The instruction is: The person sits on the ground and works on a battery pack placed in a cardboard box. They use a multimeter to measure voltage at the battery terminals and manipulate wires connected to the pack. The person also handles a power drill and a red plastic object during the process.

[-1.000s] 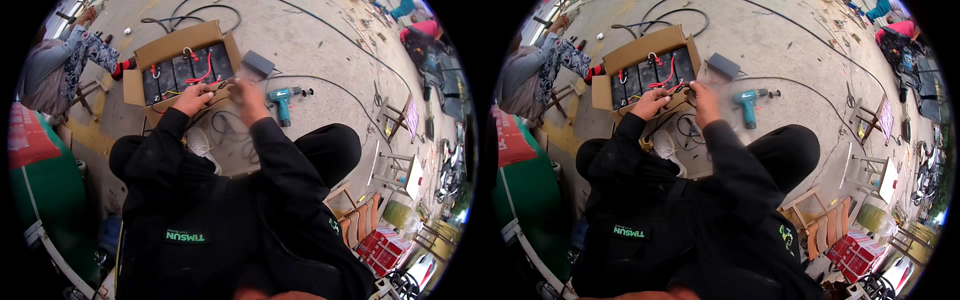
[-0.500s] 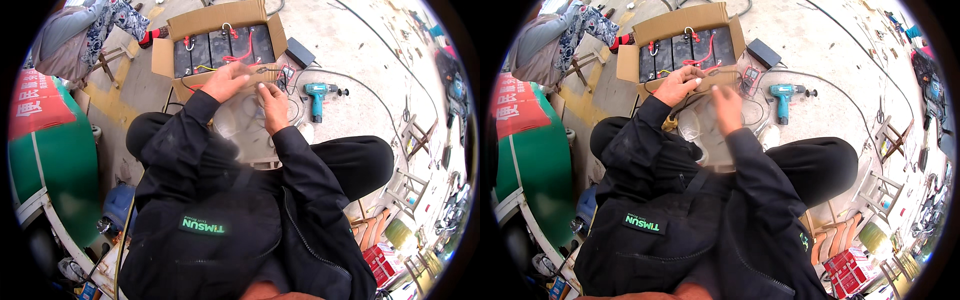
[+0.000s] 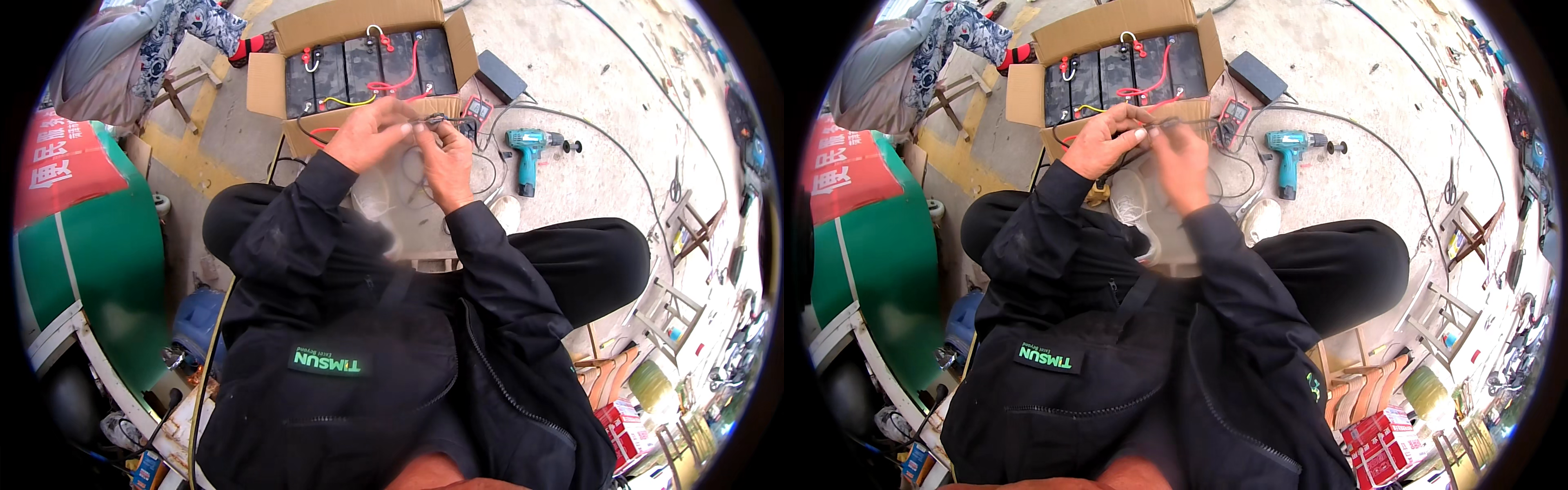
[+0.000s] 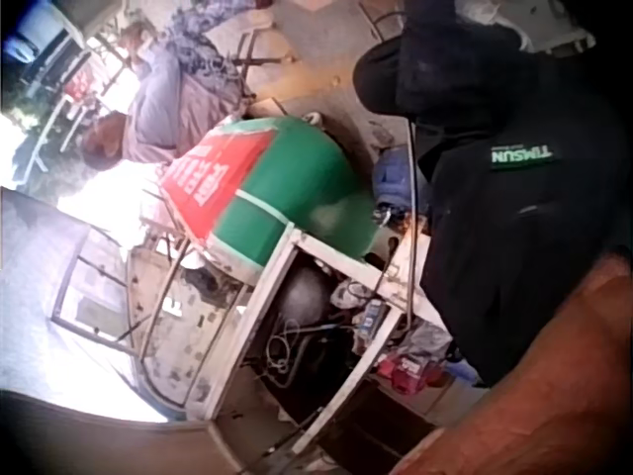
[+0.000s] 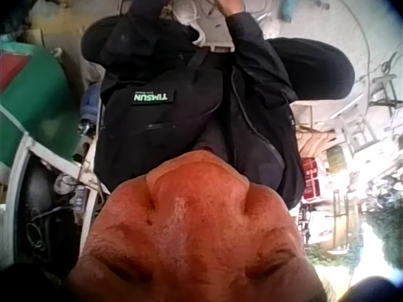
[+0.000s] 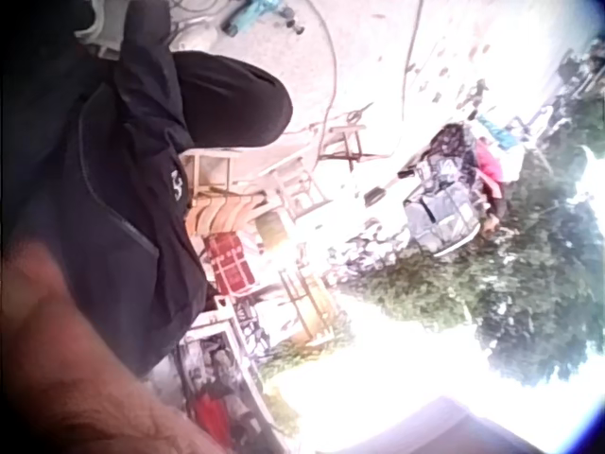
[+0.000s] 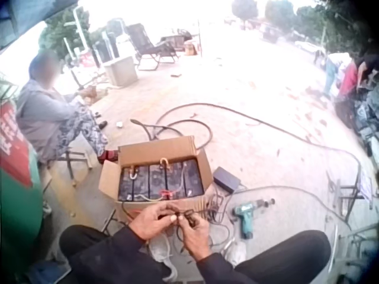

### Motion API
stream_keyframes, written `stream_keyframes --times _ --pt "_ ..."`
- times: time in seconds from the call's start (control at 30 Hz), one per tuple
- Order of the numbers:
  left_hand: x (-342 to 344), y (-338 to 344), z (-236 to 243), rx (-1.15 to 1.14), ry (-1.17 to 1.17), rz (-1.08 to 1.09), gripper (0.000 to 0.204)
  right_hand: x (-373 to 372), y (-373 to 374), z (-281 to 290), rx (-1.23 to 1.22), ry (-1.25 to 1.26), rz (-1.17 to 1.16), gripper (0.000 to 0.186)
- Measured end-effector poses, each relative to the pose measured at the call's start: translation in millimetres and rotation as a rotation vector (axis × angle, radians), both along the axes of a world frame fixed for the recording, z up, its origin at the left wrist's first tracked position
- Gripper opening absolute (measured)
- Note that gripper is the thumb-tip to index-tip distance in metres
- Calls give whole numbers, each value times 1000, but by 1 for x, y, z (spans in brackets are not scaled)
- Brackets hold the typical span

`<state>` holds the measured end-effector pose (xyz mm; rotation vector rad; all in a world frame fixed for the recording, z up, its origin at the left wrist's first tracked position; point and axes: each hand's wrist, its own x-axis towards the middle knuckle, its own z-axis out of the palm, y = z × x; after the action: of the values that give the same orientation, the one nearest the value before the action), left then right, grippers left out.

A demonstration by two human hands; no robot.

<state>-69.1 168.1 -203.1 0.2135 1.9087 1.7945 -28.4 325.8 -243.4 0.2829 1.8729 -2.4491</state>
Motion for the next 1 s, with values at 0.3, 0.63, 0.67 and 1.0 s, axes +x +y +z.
stream_keyframes --times 0.3,0.63,0.67,1.0 --pt "-4 2 -3 -77 24 8 22 -1 14 -8 139 113 47 16" --pt "0 5 -2 -193 56 62 35 -2 13 -7 59 59 60 14" --pt "0 4 -3 -172 63 51 37 -3 12 -9 65 62 60 14" --pt "0 5 -2 -47 -26 8 36 -6 11 -9 81 26 14 19"
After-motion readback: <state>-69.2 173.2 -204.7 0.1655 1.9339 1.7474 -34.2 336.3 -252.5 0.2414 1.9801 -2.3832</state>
